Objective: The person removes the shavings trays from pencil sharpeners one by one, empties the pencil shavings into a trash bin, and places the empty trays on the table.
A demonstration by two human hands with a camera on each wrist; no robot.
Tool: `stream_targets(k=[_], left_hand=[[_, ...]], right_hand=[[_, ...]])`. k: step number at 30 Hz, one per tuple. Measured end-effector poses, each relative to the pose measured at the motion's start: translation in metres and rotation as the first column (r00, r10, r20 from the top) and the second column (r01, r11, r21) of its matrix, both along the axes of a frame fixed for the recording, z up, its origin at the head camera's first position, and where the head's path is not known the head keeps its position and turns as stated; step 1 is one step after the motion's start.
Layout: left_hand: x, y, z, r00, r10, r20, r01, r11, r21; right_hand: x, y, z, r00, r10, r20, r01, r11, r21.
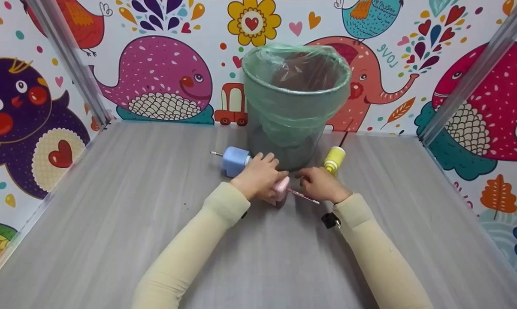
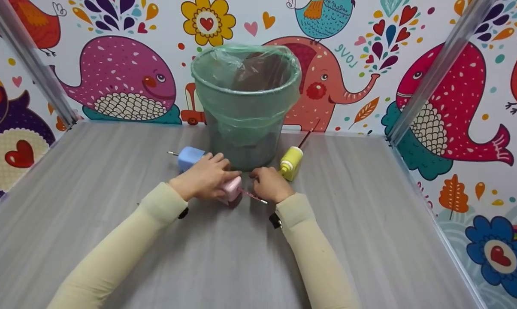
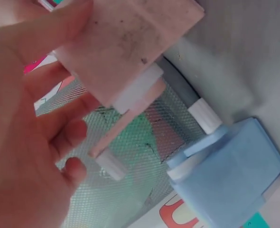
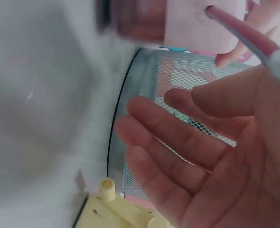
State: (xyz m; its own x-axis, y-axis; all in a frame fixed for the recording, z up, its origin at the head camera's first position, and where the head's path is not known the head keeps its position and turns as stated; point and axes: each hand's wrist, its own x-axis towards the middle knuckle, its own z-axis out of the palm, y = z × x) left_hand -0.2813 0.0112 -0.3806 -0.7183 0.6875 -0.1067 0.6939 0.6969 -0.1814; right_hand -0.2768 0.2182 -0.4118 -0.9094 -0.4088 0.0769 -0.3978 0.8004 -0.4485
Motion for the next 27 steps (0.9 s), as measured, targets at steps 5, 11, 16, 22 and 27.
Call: stream_targets(k=[5, 11, 16, 22, 27], left_hand=[[0.001, -0.001, -0.001, 1.000, 0.017, 0.015, -0.017, 1.000, -0.010], [0.002, -0.002, 0.001, 0.999, 0.002, 0.032, -0.001, 1.000, -0.010], [0.004, -0.007, 0.001, 0.999, 0.017, 0.044, -0.018, 0.999, 0.034], [0.006, -0.017, 0.000, 0.999, 0.025, 0.024, -0.027, 0.996, 0.085], [0.006, -0.024, 0.002, 0.999, 0.042, 0.028, -0.045, 0.995, 0.085]], right_hand=[[0.000, 0.001, 0.002, 1.000, 0.018, -0.002, -0.018, 1.000, 0.013], [-0.001, 0.003, 0.003, 0.999, 0.033, 0.001, -0.033, 0.999, 0.011], [0.000, 0.002, 0.002, 0.999, 0.023, 0.033, -0.023, 1.000, 0.006], [0.001, 0.001, 0.000, 0.999, -0.006, 0.050, 0.006, 1.000, 0.002], [0.001, 0.001, 0.002, 0.996, -0.047, 0.078, 0.048, 0.999, -0.005]])
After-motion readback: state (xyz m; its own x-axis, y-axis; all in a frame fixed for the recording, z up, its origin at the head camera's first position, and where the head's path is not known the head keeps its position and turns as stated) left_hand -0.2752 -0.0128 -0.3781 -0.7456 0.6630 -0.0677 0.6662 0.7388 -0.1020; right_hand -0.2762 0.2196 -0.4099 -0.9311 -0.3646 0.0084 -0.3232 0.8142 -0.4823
